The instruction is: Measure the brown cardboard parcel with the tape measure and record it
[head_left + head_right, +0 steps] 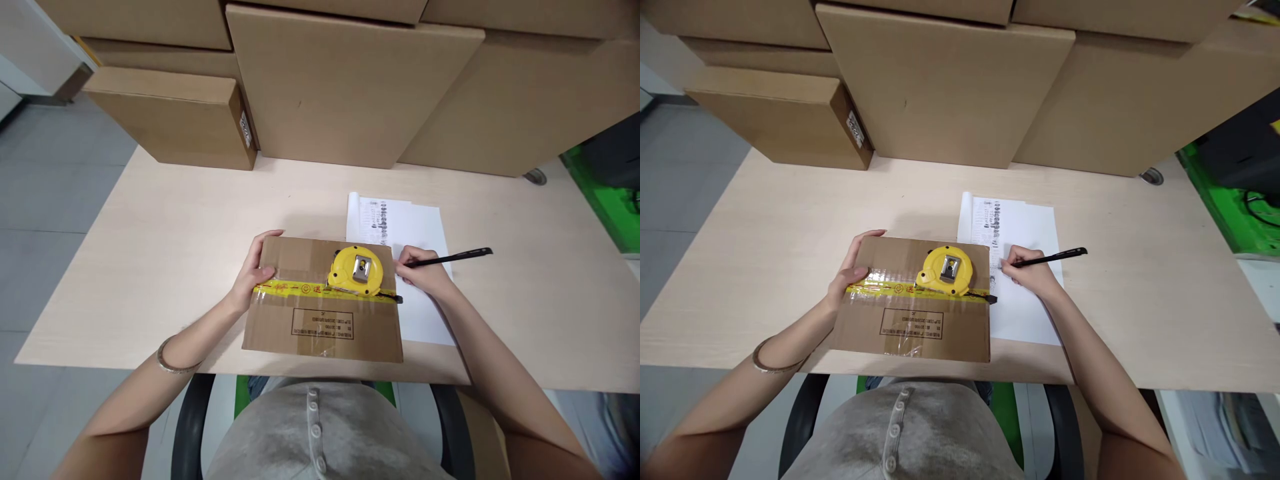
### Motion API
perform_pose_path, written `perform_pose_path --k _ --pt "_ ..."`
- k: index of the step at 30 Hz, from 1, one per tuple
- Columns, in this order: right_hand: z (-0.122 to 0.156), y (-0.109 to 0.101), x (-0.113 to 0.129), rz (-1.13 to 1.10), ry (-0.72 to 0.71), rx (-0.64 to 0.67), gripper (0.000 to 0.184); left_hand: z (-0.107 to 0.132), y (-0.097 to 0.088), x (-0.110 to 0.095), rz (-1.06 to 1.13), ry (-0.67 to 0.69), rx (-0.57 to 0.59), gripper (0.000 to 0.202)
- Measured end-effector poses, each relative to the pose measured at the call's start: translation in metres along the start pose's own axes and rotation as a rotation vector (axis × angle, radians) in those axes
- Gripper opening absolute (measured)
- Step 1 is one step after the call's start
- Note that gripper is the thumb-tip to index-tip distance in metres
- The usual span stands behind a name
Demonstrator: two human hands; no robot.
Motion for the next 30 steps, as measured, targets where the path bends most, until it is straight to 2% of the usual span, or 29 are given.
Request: perform_pose_path --k 8,13,15,19,23,25,27,29,30 --pt "0.0 -0.003 0.004 0.122 0.024 0.062 0.04 0.002 -0.002 0.002 0.003 -0.024 0.017 0.063" --pt "-0.002 -0.008 0.015 0.363 0.045 0.019 0.055 0.003 -0.004 0.007 -0.046 0.06 -0.001 0.085" --pt "-0.006 -0.006 0.022 0.469 0.053 0.025 0.057 0.001 -0.008 0.007 -0.115 0.101 0.025 0.079" --pt "-0.017 -0.002 0.038 0.635 0.078 0.053 0.05 -0.001 -0.015 0.004 -0.249 0.138 0.097 0.052" --pt "-0.014 -0.006 0.067 0.74 0.1 -0.022 0.052 -0.004 -0.017 0.002 -0.147 0.128 0.101 0.046" --pt "-0.003 -0.006 0.089 0.713 0.003 -0.127 0.056 -0.004 -0.017 0.001 -0.11 0.117 0.113 0.047" --pt "0.013 0.0 0.111 0.642 -0.215 -0.187 0.063 -0.004 -0.016 0.0 -0.119 0.124 0.132 0.047" --pt "0.028 0.012 0.13 0.614 -0.431 -0.137 0.068 -0.003 -0.015 -0.001 -0.139 0.136 0.156 0.049" --pt "0.035 0.018 0.136 0.625 -0.492 -0.084 0.069 -0.002 -0.014 -0.001 -0.143 0.141 0.167 0.051"
Point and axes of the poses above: each hand's wrist, its own z-axis away from the middle knuckle, its own y-axis out of the palm, x = y × z, the point moved 1 cm from there along -z, towards the middle knuckle, and after that the axes turned 4 degrees about x, right-handed, at the moved point
